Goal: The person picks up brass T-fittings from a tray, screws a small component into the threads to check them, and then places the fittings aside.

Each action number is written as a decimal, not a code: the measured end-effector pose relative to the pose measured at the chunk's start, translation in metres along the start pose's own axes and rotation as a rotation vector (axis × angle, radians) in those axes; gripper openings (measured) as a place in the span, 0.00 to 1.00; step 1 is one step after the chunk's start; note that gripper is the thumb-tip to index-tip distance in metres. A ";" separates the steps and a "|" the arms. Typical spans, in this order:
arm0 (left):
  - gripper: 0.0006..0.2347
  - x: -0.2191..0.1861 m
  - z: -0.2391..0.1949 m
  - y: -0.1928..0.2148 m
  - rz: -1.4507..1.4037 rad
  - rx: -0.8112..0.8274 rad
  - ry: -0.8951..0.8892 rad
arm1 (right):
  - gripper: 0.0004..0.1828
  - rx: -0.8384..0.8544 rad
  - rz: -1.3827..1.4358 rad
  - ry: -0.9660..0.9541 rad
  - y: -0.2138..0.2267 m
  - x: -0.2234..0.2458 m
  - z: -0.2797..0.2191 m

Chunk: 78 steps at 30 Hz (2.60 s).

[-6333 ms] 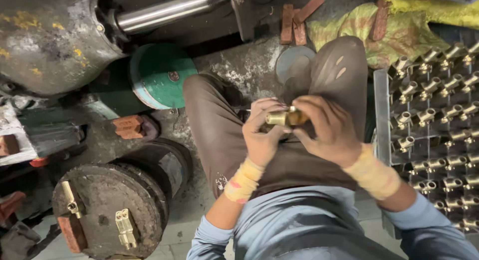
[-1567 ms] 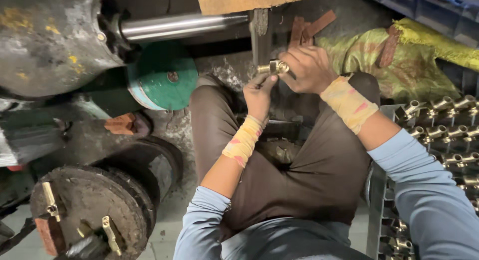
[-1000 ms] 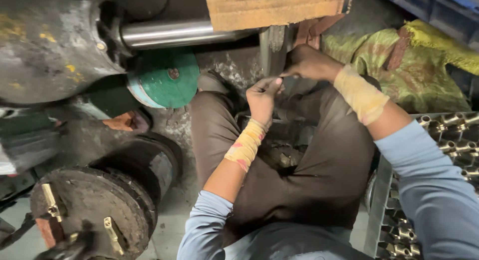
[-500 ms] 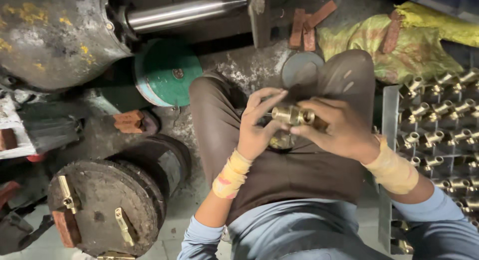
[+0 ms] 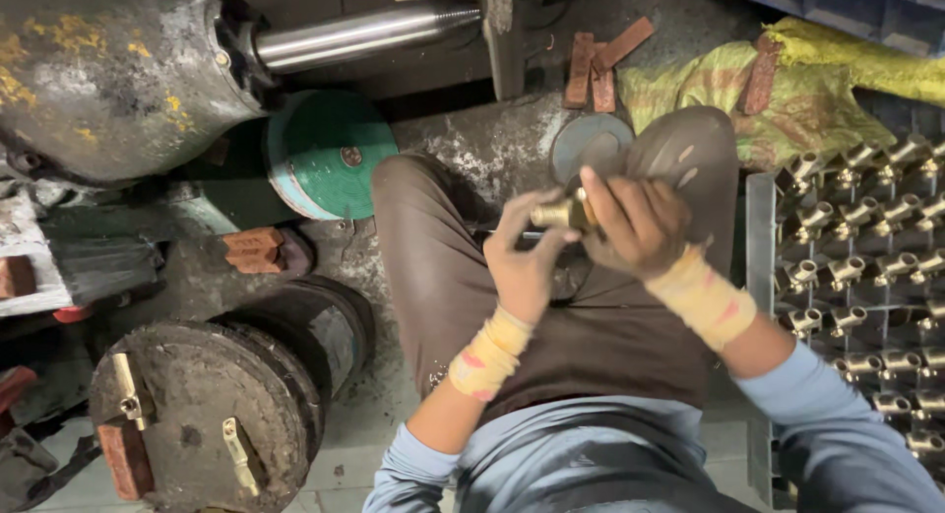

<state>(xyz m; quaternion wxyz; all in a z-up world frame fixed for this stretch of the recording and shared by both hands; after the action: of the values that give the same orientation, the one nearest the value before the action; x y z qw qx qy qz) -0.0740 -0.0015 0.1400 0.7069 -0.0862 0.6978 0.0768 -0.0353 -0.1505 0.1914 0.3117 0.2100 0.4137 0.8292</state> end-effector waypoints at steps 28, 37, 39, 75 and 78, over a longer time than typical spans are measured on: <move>0.04 0.188 0.108 -0.019 -0.360 -0.102 0.386 | 0.21 0.787 0.760 -0.544 -0.210 -0.136 0.017; 0.06 0.189 0.119 -0.017 -0.379 -0.036 0.524 | 0.15 1.125 1.298 -1.025 -0.230 -0.141 0.013; 0.08 0.168 0.118 -0.007 -0.342 0.033 0.591 | 0.14 1.149 1.268 -1.140 -0.209 -0.129 0.016; 0.06 -0.020 0.039 0.034 0.300 0.475 -0.031 | 0.25 0.471 -0.198 -1.331 0.140 -0.147 -0.389; 0.06 -0.012 0.045 0.056 0.373 0.426 -0.024 | 0.29 0.159 -0.330 -1.301 0.162 -0.144 -0.388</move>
<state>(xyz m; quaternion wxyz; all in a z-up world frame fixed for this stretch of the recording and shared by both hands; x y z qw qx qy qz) -0.0435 0.0631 0.1515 0.6908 0.1952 0.6938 0.0583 -0.2224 -0.5399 0.0896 0.6035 0.6228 0.2282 0.4426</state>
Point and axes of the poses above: each hand's wrist, its own z-axis towards the middle knuckle, its own y-axis out of the back of the hand, x = y × z, the point moved 5 cm from there along z, towards the middle knuckle, and after that the axes turned 1 degree about x, right-handed, at the moved point
